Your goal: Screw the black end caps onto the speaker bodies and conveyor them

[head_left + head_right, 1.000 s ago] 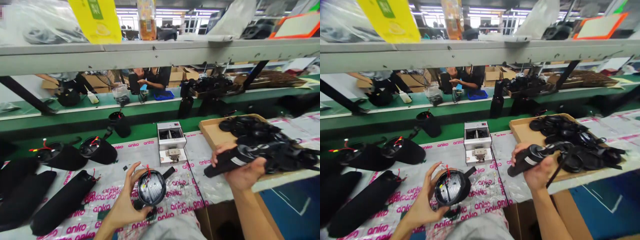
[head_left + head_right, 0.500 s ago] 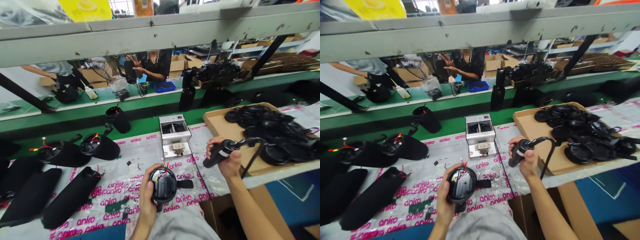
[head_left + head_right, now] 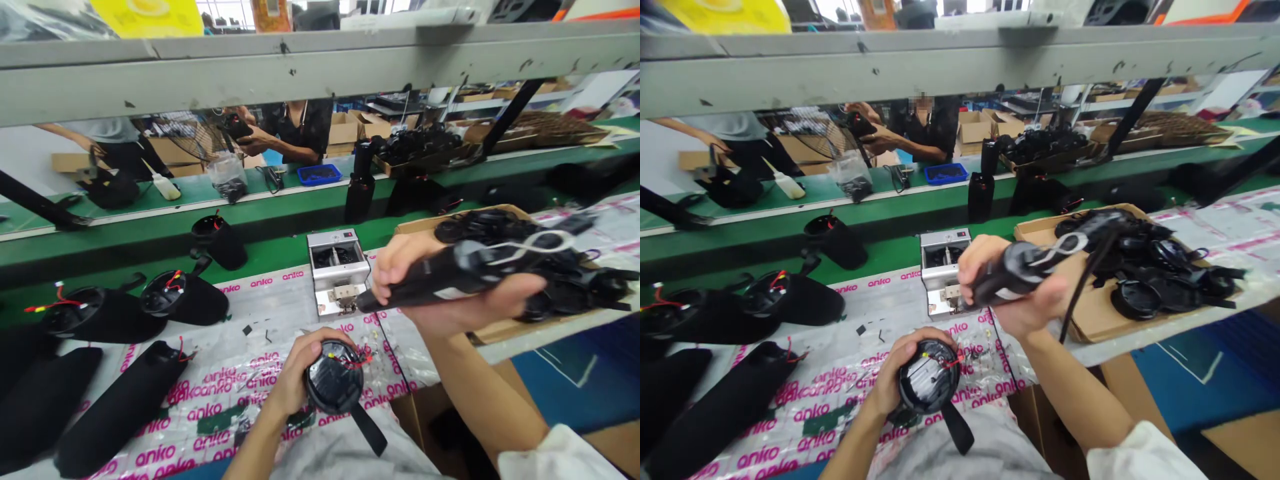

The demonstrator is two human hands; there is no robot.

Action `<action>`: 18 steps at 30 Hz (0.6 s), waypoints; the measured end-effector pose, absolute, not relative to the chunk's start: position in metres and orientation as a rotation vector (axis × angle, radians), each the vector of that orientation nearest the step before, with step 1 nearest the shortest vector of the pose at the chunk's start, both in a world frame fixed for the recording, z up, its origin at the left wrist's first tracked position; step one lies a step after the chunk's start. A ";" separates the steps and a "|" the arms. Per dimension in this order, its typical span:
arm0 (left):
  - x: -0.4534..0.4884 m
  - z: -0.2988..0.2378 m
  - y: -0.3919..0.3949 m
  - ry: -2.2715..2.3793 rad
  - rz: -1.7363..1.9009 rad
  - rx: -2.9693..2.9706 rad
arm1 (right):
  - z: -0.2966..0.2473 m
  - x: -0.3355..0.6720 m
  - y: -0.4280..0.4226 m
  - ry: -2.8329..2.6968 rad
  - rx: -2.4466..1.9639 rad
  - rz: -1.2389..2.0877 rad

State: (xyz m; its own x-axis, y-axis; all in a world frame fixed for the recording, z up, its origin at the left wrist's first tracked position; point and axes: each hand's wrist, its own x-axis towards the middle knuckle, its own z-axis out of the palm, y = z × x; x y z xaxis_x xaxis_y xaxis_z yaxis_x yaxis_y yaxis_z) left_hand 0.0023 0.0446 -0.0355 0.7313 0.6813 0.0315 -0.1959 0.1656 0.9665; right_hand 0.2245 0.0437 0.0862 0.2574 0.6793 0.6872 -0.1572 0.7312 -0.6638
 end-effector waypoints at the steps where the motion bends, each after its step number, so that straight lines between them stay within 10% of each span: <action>1: 0.004 -0.036 0.043 0.473 0.693 1.236 | 0.077 0.218 0.050 -1.186 -0.533 0.612; 18: -0.010 -0.028 0.061 0.402 0.603 1.242 | 0.098 0.244 0.054 -1.232 -0.668 0.900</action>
State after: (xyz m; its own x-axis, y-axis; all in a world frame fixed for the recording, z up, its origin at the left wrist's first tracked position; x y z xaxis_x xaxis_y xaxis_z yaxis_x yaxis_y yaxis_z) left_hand -0.0099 0.0612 -0.0284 0.7794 0.6254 0.0370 -0.2062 0.2004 0.9578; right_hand 0.2439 0.0537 0.0975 0.0816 0.8629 0.4987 -0.2133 0.5039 -0.8370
